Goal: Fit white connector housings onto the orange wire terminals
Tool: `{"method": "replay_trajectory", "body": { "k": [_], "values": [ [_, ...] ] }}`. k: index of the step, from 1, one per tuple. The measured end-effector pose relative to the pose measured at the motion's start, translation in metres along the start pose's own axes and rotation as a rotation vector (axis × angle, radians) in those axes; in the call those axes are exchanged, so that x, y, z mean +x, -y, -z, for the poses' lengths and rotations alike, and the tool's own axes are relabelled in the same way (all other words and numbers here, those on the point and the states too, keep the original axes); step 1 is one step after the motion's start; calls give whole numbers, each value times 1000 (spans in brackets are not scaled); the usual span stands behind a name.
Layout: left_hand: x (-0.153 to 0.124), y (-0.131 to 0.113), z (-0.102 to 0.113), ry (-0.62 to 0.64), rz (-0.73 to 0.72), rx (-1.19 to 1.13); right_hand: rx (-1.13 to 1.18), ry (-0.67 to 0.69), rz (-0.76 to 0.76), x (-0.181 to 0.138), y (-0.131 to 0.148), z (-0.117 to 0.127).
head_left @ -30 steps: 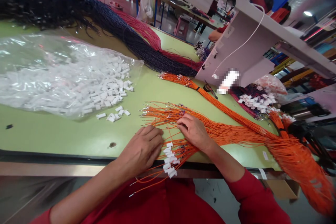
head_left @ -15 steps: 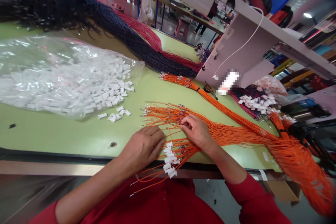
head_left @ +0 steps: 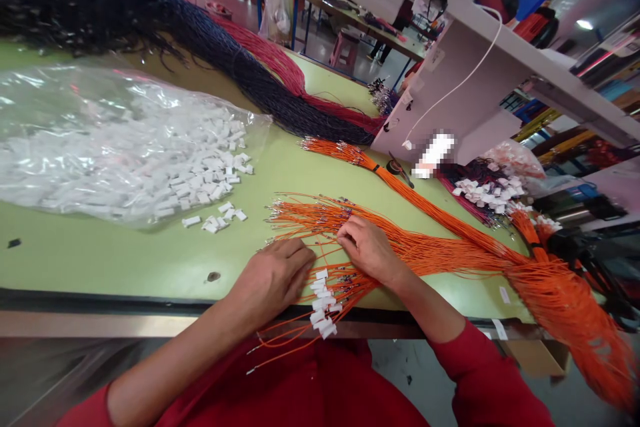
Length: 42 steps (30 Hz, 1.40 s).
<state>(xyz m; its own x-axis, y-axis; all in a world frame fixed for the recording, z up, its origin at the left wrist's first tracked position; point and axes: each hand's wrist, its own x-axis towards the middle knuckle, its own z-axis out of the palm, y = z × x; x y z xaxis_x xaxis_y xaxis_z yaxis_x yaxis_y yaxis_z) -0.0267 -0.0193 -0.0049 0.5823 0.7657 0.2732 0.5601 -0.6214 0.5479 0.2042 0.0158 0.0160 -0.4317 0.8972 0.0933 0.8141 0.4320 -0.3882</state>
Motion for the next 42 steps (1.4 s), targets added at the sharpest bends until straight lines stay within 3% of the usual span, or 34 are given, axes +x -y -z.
{"method": "replay_trajectory", "body": {
  "k": [6, 11, 19, 25, 30, 34, 38, 42],
  "values": [
    [0, 1, -3, -29, -11, 3, 188, -164, 32, -9, 1, 4],
    [3, 0, -1, 38, 44, 125, 347, -4, -54, -15, 3, 0],
    [21, 1, 9, 208, 187, 314, 244, 22, -82, -7, 1, -6],
    [34, 7, 12, 317, 92, 390, 34, 173, -31, -4, 5, -1],
    [31, 7, 15, 233, 127, 369, -62, 221, 64, -10, 4, 2],
    [30, 5, 18, 157, 192, 340, 144, 171, 71, -17, 0, 4],
    [30, 5, 14, 159, 237, 342, 526, 26, -145, -16, -1, 1],
    [28, 7, 9, 176, 236, 362, 658, 100, -285, -12, 2, 1]
  ]
}}
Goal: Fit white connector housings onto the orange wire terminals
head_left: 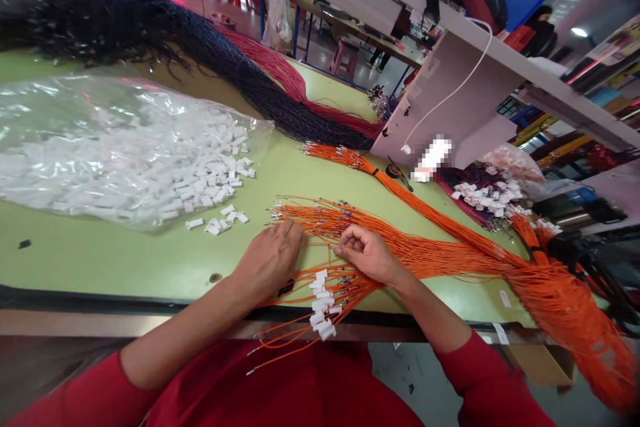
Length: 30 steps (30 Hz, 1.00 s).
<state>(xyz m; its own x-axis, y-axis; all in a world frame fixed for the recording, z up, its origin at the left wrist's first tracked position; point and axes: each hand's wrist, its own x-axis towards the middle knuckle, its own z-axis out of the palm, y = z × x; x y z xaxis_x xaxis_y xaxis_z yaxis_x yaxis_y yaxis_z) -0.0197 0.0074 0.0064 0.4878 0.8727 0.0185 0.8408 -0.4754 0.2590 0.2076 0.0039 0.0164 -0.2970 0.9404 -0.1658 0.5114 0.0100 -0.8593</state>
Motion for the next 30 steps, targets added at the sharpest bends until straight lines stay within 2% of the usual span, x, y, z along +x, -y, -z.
{"method": "replay_trajectory", "body": {
  "k": [4, 6, 10, 12, 15, 21, 26, 30],
  "values": [
    [-2, 0, 0, -25, -7, 28, -230, 86, 35, -4, 6, 3],
    [-4, -1, 2, -14, -29, 49, -232, 107, 51, -5, 8, 5],
    [-7, -3, 5, 93, -86, 70, -42, -39, -3, 0, 5, 5],
    [-9, -4, 6, 133, -103, 64, -88, -100, -18, 5, 2, 2],
    [-11, -5, 6, 154, -125, 44, -263, -96, -1, 11, -1, -1],
    [-15, -3, 4, 123, -162, 19, -409, -97, 18, 15, 4, -1],
    [-14, -3, 4, 104, -170, -6, -499, -37, 43, 15, 4, 1],
    [-15, -3, -1, 38, -176, -47, -341, -46, 71, 10, -1, 5]
  ]
}}
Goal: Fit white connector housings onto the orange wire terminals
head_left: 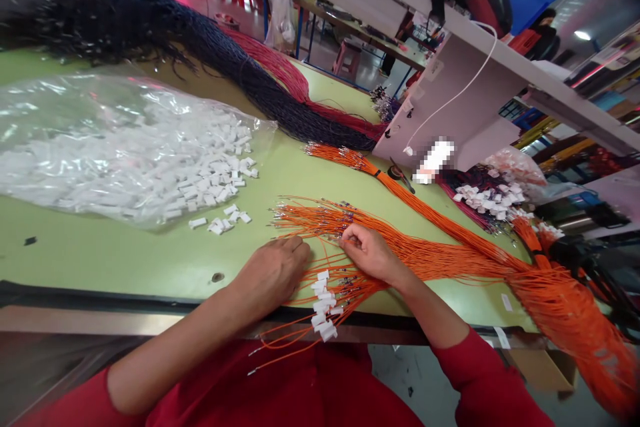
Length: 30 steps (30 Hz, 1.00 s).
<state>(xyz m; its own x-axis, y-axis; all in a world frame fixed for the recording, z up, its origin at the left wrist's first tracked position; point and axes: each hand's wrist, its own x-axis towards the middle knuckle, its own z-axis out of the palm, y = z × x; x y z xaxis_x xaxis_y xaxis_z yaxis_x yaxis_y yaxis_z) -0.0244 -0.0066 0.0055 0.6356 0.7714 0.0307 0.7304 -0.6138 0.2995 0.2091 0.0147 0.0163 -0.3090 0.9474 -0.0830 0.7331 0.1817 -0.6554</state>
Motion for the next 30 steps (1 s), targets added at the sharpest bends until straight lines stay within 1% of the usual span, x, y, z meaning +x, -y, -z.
{"method": "replay_trajectory", "body": {
  "k": [2, 4, 7, 9, 13, 16, 19, 22, 25, 30],
  "values": [
    [-1, 1, -3, -33, -16, -14, 112, -17, 8, -4, -1, 3],
    [-1, 1, -4, -57, -28, -25, 152, -32, 29, -7, -1, 8],
    [2, -1, -2, -85, -39, -49, 108, -47, 82, -9, 1, 12],
    [5, -3, 1, -92, -65, -74, 75, -27, 94, -9, 1, 12],
    [13, -5, -1, -90, -151, -69, 77, -2, 21, -6, 0, 6],
    [15, -4, -6, -96, -173, -39, 102, -6, -3, -3, -3, 0],
    [15, -3, -9, -104, -170, -48, 25, -31, 0, 0, -5, -4],
    [14, -4, -8, -91, -156, -50, -71, -45, -37, 2, -3, -3],
    [15, -7, -5, -54, -123, -4, -143, -27, -42, 6, 0, 2],
    [13, -11, 2, -19, -78, 26, -164, 39, 32, 10, -1, 8]
  ]
}}
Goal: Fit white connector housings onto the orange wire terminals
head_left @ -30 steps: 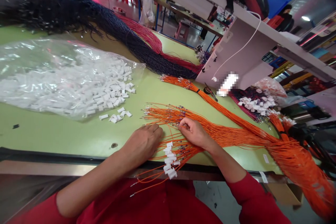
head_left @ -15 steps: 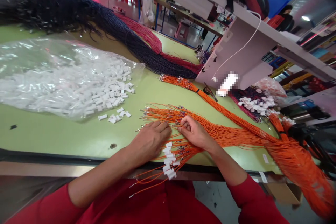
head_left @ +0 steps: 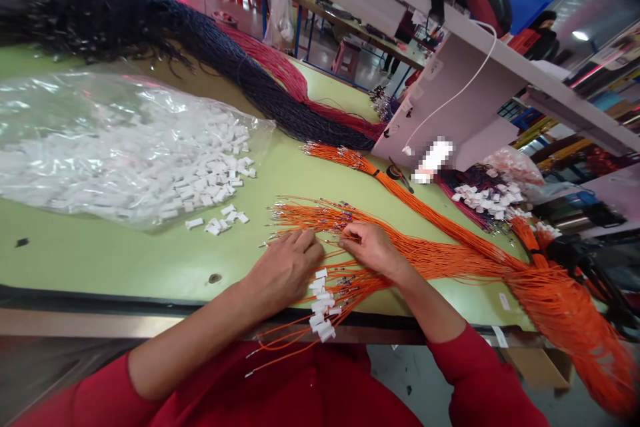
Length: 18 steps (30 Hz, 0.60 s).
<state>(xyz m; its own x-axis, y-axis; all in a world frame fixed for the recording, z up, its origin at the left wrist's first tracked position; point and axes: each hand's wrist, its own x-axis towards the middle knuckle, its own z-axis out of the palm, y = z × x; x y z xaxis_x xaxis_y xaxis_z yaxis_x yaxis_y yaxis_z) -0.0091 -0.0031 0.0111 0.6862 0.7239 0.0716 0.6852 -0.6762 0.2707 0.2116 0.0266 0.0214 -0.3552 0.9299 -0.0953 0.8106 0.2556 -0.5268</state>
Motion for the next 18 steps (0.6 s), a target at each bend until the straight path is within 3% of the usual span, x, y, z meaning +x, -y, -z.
{"method": "replay_trajectory", "body": {
  "k": [4, 7, 13, 18],
  "values": [
    [-7, 2, 6, -4, -52, -56, -53, 48, 88, -4, -3, 0],
    [-9, 3, 5, -26, -76, -85, 17, -3, 114, -10, -4, 1],
    [-3, 1, -4, -107, -19, -27, 240, -64, 28, -10, -7, -3],
    [2, -1, -4, -82, 18, 28, 154, -116, 1, 0, -6, -12]
  ]
}}
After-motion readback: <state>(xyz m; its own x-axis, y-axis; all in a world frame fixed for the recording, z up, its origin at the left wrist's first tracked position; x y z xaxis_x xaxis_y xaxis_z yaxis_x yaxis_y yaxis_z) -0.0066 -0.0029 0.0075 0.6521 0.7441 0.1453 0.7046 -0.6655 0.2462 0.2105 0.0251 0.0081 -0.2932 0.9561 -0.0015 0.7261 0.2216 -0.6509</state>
